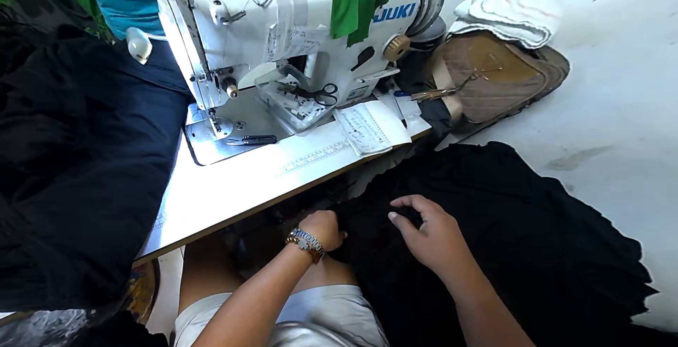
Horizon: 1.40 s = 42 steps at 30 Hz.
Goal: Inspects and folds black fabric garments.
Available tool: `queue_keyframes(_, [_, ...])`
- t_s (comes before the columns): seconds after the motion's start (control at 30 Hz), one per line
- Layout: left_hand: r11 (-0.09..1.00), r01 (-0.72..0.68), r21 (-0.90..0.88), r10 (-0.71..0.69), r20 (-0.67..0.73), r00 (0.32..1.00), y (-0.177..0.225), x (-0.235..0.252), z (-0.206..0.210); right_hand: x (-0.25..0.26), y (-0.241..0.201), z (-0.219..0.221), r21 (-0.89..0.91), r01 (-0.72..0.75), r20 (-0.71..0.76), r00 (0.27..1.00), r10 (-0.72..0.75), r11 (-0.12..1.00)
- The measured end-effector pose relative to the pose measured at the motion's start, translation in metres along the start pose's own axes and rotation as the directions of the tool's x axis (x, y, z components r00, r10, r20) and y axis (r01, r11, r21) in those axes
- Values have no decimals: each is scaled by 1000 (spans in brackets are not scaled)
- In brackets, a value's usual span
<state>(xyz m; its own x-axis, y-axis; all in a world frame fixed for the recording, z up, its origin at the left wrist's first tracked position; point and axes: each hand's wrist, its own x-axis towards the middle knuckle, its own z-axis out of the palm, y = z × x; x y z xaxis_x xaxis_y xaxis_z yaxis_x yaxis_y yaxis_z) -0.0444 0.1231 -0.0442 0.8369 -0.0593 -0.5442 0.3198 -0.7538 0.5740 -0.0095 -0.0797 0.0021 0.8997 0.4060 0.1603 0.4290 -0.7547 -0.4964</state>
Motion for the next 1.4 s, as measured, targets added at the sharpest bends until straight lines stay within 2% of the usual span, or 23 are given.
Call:
queue_keyframes(0.1, [987, -67, -145, 64, -28, 998, 7, -8, -10, 0, -1, 2, 3, -2, 18, 1000, 2, 1000])
queue_keyframes(0.23, [893, -218, -394, 197, -94, 976, 25, -13, -26, 1, -6, 8, 9, 33, 3, 999, -33, 999])
queue_keyframes(0.33, [842, -256, -474, 206, -155, 966, 38, -15, -25, 1, -2, 8, 53, 79, 46, 996, -81, 995])
queue_keyframes(0.43, [776, -266, -571, 177, -208, 962, 41, -21, -16, -2, 9, 5, 80, 38, 135, 990, -48, 996])
queue_keyframes(0.5, [743, -281, -608, 186, -215, 959, 40, -23, -11, -6, 9, 11, 53, 39, 106, 993, -44, 998])
queue_keyframes(0.6, [739, -397, -545, 331, -221, 918, 33, -19, -7, -9, 4, 17, 23, 43, 3, 999, -43, 999])
queue_keyframes(0.67, [811, -481, -333, 429, -222, 876, 21, -10, -1, -7, 3, 13, 38, 8, -6, 1000, -8, 999])
queue_keyframes(0.77, [902, -430, 49, 432, -148, 890, 1, -2, 12, -4, 12, 0, 52, 4, -10, 1000, -3, 999])
queue_keyframes(0.83, [904, -389, 175, 409, -98, 907, -8, 2, 19, -2, 15, -13, 85, -46, -14, 999, 47, 995])
queue_keyframes(0.93, [908, -370, 199, 390, -77, 917, -7, -4, 17, -1, 27, -33, 152, -112, -28, 993, 118, 982])
queue_keyframes(1.07, [902, -416, 115, 429, -153, 890, -6, -4, 6, 0, 50, -47, 262, -129, -75, 985, 154, 956])
queue_keyframes(1.13, [874, -482, 65, 484, -215, 848, -4, -6, 1, 0, 49, -46, 279, -148, -83, 981, 178, 949])
queue_keyframes(1.2, [799, -600, 34, 576, -330, 748, 1, -9, -1, -1, 41, -40, 246, -134, -75, 985, 157, 960])
queue_keyframes(1.27, [719, -695, 15, 636, -418, 649, 11, -13, -4, -2, 29, -32, 180, -65, -35, 997, 73, 981])
queue_keyframes(1.33, [670, -742, 23, 669, -452, 590, 24, -16, -8, -3, 18, -22, 121, 30, 61, 997, -38, 992])
queue_keyframes(1.4, [613, -786, 77, 706, -500, 502, 33, -8, -3, -5, 13, -8, 51, 51, 113, 992, -57, 997])
